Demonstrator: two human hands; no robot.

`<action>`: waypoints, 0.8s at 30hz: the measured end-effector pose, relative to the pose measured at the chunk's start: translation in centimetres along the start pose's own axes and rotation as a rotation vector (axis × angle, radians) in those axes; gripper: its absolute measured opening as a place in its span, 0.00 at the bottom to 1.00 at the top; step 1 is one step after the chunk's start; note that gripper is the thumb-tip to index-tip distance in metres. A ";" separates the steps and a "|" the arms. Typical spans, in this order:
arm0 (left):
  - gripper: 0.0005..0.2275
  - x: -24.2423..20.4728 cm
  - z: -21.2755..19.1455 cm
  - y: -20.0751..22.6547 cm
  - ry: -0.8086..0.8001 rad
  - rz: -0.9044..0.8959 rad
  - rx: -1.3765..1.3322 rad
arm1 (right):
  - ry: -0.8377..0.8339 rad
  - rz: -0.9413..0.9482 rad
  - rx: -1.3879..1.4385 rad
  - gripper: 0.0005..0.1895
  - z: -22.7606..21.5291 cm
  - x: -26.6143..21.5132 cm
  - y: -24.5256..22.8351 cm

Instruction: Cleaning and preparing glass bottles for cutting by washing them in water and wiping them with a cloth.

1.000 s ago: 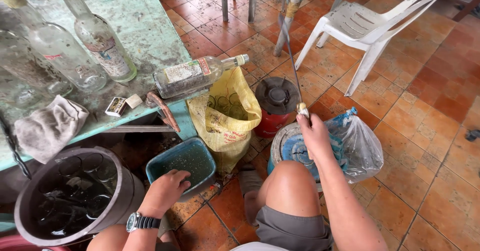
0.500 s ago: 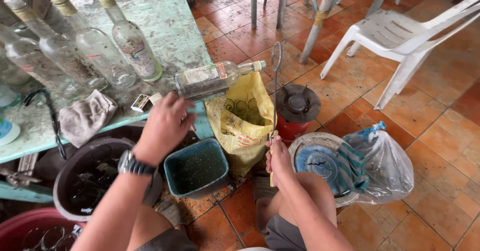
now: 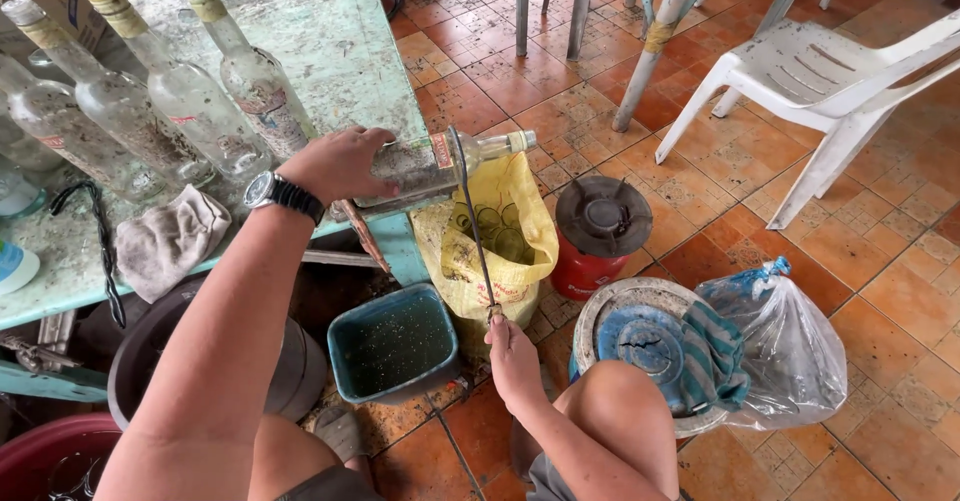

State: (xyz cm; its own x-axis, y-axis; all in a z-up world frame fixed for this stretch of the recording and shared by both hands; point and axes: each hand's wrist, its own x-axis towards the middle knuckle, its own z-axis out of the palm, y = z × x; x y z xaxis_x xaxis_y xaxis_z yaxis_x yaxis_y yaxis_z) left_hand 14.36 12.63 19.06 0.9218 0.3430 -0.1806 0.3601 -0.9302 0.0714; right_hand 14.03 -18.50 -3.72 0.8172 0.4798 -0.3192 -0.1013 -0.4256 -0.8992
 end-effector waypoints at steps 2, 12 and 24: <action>0.39 0.5 -0.3 0.3 -0.030 -0.017 0.026 | 0.007 -0.032 -0.034 0.27 0.1 0.3 0.4; 0.42 1.3 -1.7 1.7 -0.222 -0.081 0.056 | -0.034 -0.097 -0.047 0.26 0.6 1.3 1.6; 0.40 -0.9 3.4 2.1 0.235 -0.007 0.239 | -0.055 -0.114 -0.040 0.26 0.8 1.7 2.4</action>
State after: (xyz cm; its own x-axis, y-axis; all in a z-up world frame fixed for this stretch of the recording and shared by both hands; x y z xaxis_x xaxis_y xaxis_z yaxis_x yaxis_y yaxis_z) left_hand 13.77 9.95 16.03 0.9373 0.3445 0.0533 0.3485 -0.9225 -0.1661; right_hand 14.72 -18.10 -6.67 0.7896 0.5677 -0.2330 0.0138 -0.3960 -0.9182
